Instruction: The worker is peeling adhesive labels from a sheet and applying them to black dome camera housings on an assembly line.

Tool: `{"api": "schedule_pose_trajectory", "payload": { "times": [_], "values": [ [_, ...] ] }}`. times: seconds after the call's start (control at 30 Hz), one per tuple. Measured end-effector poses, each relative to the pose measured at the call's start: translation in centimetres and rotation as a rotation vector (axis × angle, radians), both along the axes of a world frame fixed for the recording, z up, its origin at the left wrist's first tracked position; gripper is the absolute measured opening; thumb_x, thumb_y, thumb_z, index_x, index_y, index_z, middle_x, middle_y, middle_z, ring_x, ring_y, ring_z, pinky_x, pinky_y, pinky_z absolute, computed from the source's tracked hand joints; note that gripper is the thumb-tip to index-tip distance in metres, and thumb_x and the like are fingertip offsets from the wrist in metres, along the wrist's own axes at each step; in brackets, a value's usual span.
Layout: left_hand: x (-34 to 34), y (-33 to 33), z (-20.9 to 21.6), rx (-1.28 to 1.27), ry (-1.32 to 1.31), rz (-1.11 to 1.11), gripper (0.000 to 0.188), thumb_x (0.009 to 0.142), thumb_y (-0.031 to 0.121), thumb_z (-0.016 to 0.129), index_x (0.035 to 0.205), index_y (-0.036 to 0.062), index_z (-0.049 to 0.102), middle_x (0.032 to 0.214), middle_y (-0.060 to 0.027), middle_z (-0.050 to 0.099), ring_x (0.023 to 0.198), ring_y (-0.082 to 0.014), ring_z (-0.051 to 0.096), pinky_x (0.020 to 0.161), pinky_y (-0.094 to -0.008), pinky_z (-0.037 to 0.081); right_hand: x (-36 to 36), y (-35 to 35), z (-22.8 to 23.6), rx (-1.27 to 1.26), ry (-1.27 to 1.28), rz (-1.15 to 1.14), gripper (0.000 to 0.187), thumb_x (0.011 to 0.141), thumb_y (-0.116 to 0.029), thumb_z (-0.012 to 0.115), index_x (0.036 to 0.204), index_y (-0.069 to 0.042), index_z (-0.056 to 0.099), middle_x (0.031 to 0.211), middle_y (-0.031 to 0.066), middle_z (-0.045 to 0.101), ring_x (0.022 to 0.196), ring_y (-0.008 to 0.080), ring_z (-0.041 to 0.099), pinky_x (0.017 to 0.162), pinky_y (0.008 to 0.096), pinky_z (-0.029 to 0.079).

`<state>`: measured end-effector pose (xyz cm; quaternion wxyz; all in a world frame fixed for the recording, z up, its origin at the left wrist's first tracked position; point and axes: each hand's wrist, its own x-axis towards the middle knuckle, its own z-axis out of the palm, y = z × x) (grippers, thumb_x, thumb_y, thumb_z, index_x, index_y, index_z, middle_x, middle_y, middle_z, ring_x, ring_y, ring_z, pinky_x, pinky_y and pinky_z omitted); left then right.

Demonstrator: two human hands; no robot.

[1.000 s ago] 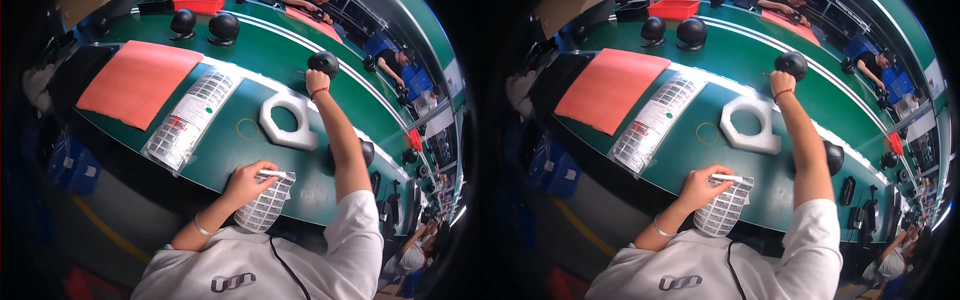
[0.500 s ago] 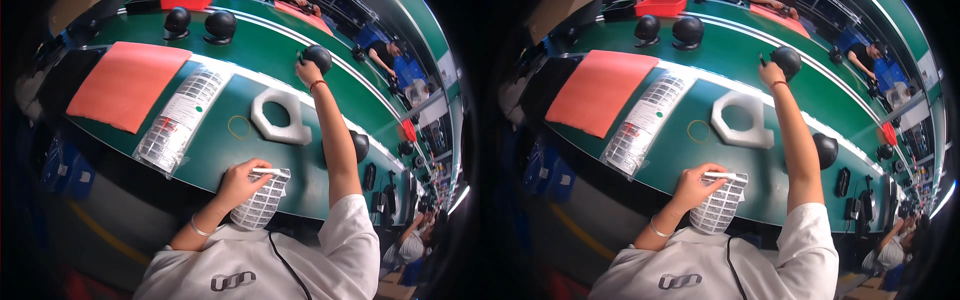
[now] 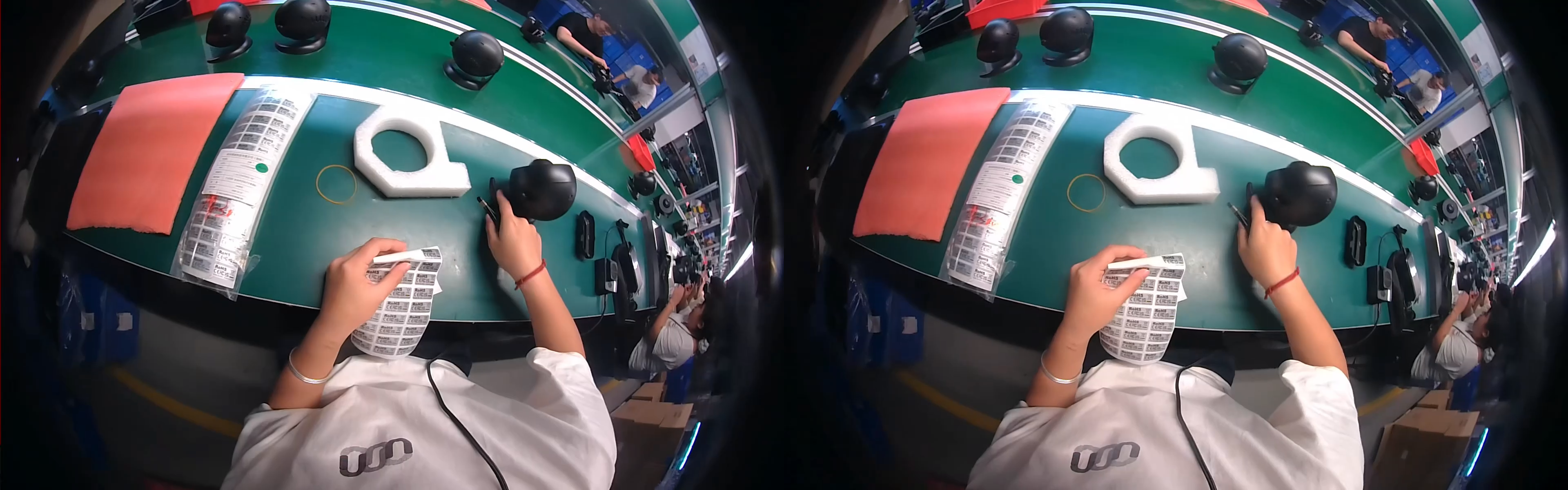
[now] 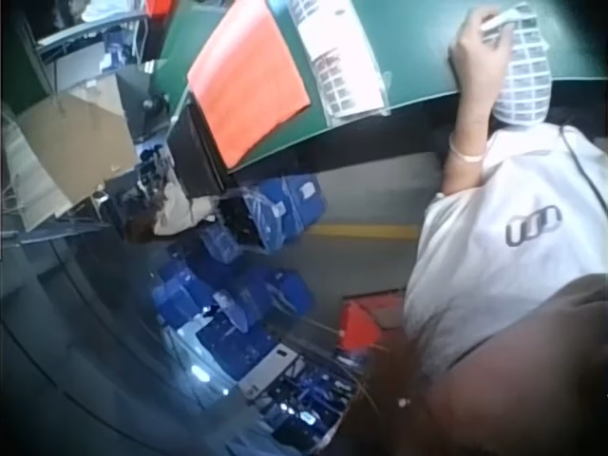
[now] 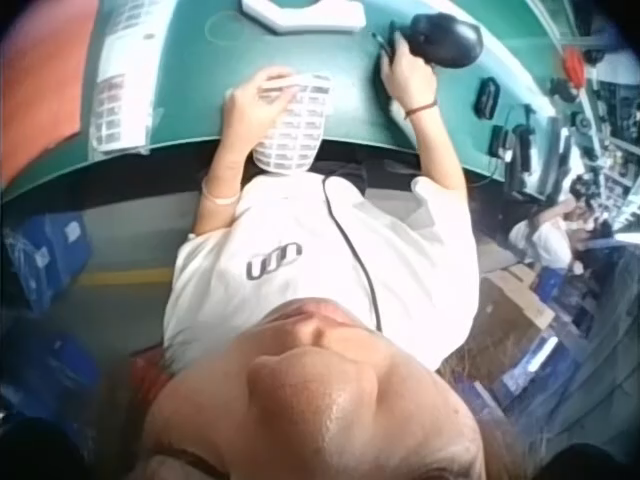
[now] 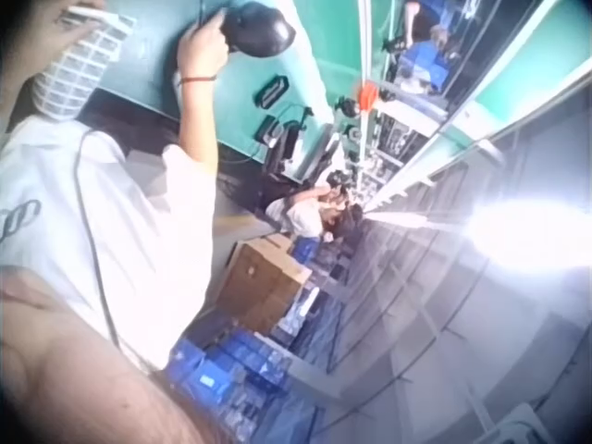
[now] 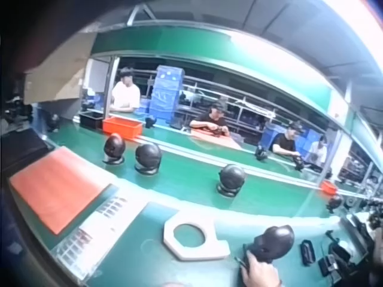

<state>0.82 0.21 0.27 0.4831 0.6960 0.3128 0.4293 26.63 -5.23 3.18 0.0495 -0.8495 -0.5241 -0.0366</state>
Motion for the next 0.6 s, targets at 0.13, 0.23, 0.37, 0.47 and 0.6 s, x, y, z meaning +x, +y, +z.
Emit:
{"api": "schedule_pose_trajectory", "payload": {
  "times": [0.13, 0.23, 0.37, 0.47, 0.6],
  "values": [
    [-0.2, -0.1, 0.0, -0.006, 0.045, 0.013, 0.022, 0.078, 0.007, 0.075, 0.097, 0.0029, 0.066, 0.089, -0.0104, 0.072, 0.080, -0.0199, 0.071, 0.070, -0.0296, 0.055, 2.3, 1.2, -0.1, -0.087, -0.008, -0.058, 0.043, 0.088, -0.035, 0.057, 0.122, -0.007, 0.060, 0.082, 0.0251, 0.066, 0.077, 0.0430, 0.065, 0.073, 0.0512, 0.052],
    [-0.2, -0.1, -0.2, -0.015, 0.023, 0.018, 0.021, 0.078, 0.009, 0.075, 0.098, 0.0043, 0.066, 0.088, -0.0114, 0.071, 0.079, -0.0232, 0.071, 0.069, -0.0315, 0.055, 3.7, 1.1, 0.9, 0.066, -0.167, 0.028, 0.025, 0.082, -0.032, 0.066, 0.091, -0.008, 0.062, 0.075, 0.0170, 0.067, 0.068, 0.0400, 0.066, 0.063, 0.0478, 0.054],
    [-0.1, -0.1, -0.2, -0.020, 0.014, -0.002, 0.021, 0.079, 0.010, 0.074, 0.098, 0.0047, 0.066, 0.088, -0.0113, 0.071, 0.080, -0.0229, 0.071, 0.069, -0.0313, 0.055, 5.7, 1.9, 4.8, 0.312, -0.361, 0.116, 0.021, 0.080, -0.029, 0.070, 0.080, -0.010, 0.061, 0.066, 0.0133, 0.064, 0.064, 0.0346, 0.064, 0.053, 0.0450, 0.050],
    [-0.2, 0.0, -0.2, 0.000, 0.019, 0.009, 0.021, 0.079, 0.010, 0.074, 0.099, 0.0050, 0.066, 0.088, -0.0116, 0.071, 0.080, -0.0229, 0.071, 0.069, -0.0312, 0.055, 4.3, 2.5, 8.9, 0.283, -0.001, 0.250, 0.026, 0.078, -0.028, 0.074, 0.088, -0.006, 0.066, 0.064, 0.0154, 0.062, 0.060, 0.0333, 0.062, 0.054, 0.0397, 0.047],
    [-0.7, -0.2, -0.1, -0.003, 0.049, 0.030, 0.022, 0.078, 0.005, 0.075, 0.098, 0.0024, 0.067, 0.088, -0.0088, 0.072, 0.080, -0.0160, 0.070, 0.071, -0.0270, 0.054, -0.7, 4.8, 11.7, 0.316, 0.145, 0.577, 0.022, 0.079, -0.022, 0.073, 0.088, -0.003, 0.064, 0.068, 0.0154, 0.062, 0.062, 0.0325, 0.061, 0.056, 0.0386, 0.046]
  ]
}}
